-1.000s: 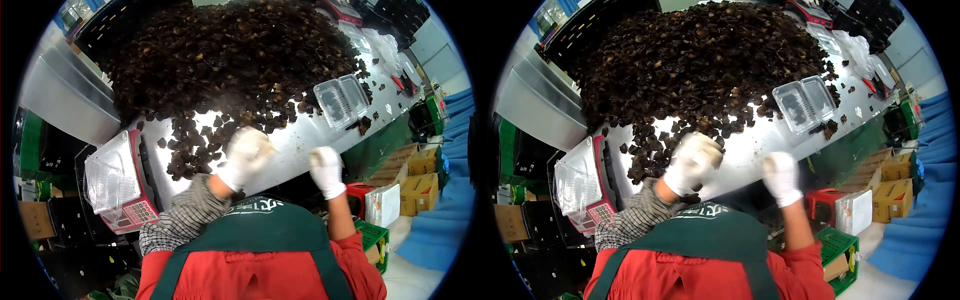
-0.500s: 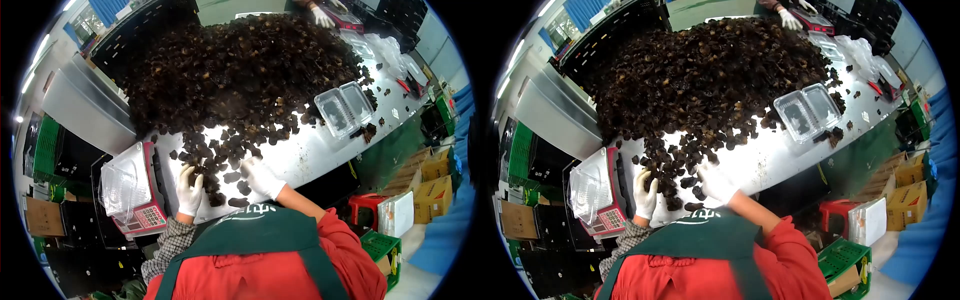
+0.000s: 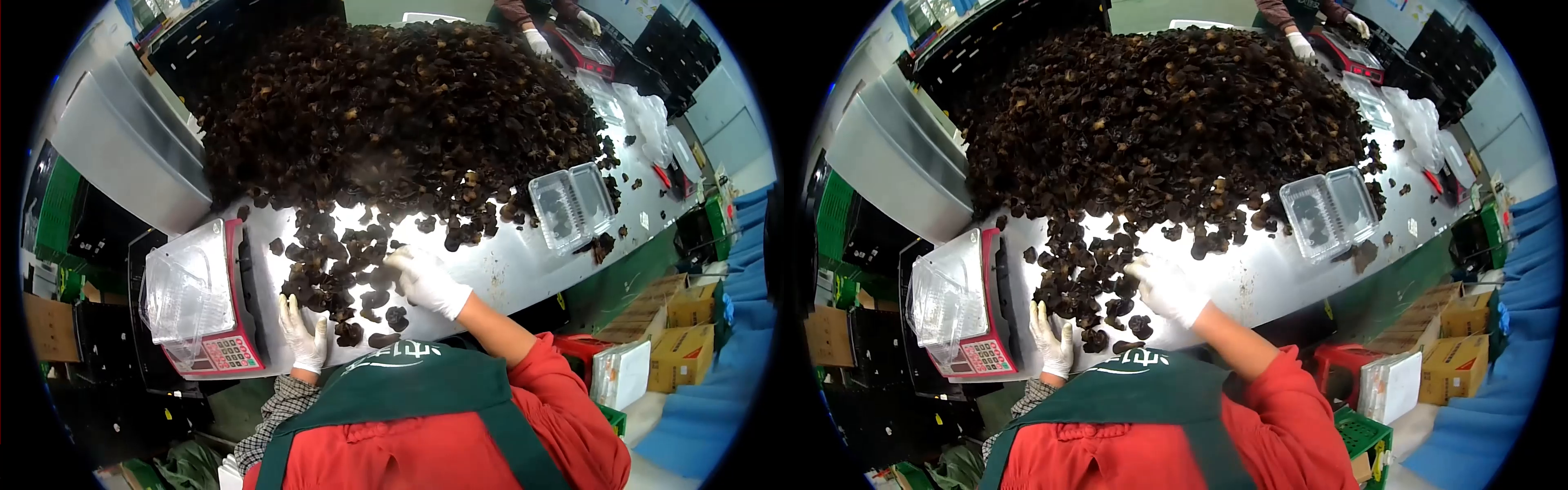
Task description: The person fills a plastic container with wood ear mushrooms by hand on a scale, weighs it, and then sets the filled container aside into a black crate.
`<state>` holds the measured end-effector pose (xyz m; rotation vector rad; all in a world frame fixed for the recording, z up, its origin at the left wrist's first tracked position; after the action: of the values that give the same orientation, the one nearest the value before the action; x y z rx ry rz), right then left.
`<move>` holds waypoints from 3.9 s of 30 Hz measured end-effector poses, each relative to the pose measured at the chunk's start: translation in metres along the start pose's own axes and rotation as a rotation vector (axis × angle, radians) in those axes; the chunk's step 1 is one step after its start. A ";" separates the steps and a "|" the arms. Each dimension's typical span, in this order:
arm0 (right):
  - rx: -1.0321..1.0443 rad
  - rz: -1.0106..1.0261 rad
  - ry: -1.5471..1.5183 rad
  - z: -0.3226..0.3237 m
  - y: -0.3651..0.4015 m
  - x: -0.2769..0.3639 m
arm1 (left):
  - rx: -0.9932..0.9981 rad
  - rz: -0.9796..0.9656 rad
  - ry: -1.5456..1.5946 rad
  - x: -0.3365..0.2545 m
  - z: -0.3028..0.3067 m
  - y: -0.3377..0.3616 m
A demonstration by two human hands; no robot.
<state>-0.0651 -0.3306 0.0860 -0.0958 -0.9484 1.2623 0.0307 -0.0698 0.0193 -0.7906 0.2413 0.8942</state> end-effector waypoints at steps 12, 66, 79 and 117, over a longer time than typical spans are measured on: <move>-0.164 -0.315 0.110 -0.002 -0.059 -0.135 | -0.037 0.006 0.021 -0.001 0.003 -0.002; 0.212 -0.616 0.510 0.231 0.096 -0.126 | 0.008 0.003 -0.028 0.000 -0.002 -0.002; 0.035 -0.257 0.246 -0.047 -0.078 -0.106 | -0.035 0.036 0.006 0.004 0.002 -0.001; 0.287 -0.192 -0.113 -0.135 -0.132 -0.024 | -0.023 0.106 0.047 0.004 0.003 -0.003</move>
<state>0.1234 -0.3403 0.0591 0.2877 -0.8420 1.2216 0.0355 -0.0663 0.0212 -0.8266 0.3171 0.9806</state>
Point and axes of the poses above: each hand's wrist, its own y-axis away from the middle knuckle, its own z-axis out of the back of the hand, x = y × z, the point moved 9 cm from there along -y, towards the middle knuckle, and after that the axes turned 14 degrees about -x, right-handed, at the moved point
